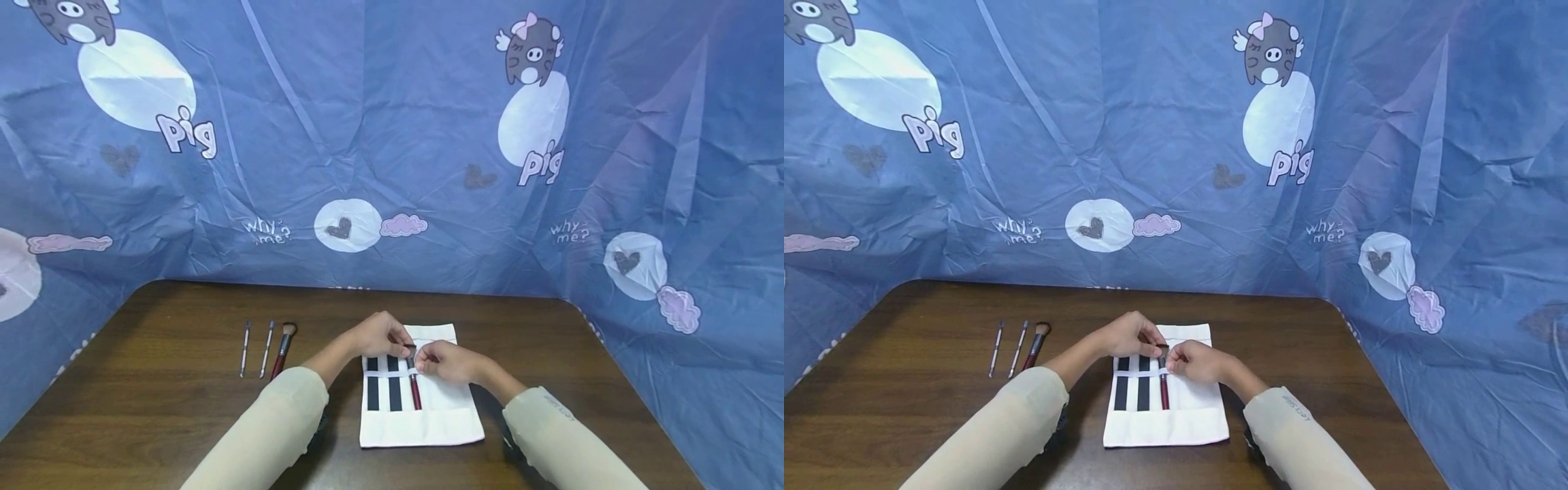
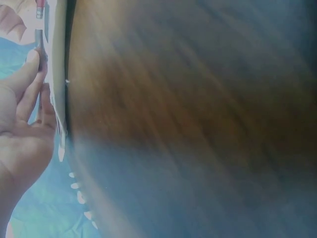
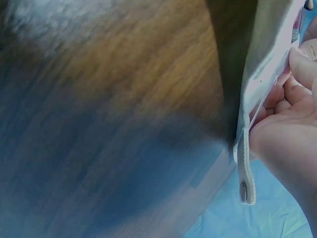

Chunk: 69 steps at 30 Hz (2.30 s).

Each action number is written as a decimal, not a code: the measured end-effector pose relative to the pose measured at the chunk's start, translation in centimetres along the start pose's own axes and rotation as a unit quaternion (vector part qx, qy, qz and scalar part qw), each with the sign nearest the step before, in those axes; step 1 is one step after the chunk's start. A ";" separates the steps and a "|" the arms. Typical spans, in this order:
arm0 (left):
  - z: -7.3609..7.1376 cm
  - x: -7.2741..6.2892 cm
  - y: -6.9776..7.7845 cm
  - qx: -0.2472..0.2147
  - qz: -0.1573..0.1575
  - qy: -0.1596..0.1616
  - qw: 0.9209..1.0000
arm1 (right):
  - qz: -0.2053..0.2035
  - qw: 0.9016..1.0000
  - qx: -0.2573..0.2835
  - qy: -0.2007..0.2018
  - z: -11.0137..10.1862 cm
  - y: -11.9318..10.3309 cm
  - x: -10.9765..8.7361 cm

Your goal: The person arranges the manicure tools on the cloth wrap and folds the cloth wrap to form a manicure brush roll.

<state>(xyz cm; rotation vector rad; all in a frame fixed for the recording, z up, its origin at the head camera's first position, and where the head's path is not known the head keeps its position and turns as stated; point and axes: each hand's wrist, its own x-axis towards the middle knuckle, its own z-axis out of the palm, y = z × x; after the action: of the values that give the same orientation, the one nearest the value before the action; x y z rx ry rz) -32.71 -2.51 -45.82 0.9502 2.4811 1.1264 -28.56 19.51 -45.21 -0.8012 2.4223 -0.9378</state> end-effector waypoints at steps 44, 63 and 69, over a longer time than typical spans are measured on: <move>0.2 -0.1 0.2 0.008 -0.032 -0.014 0.999 | -0.053 0.988 -0.104 0.104 -0.9 2.3 -3.4; -1.1 -0.5 -0.1 0.002 -0.025 0.077 0.997 | -0.032 0.998 -0.017 0.042 -0.7 1.6 -2.6; -2.6 -1.9 -0.6 0.001 -0.037 0.105 0.994 | 0.031 0.998 0.044 0.013 -1.1 1.4 -2.2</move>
<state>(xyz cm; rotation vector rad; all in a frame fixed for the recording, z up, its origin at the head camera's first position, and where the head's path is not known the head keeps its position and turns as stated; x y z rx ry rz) -32.74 -5.51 -44.61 0.7671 2.6576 1.2575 -28.05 22.27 -45.04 -0.6816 2.3946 -1.0294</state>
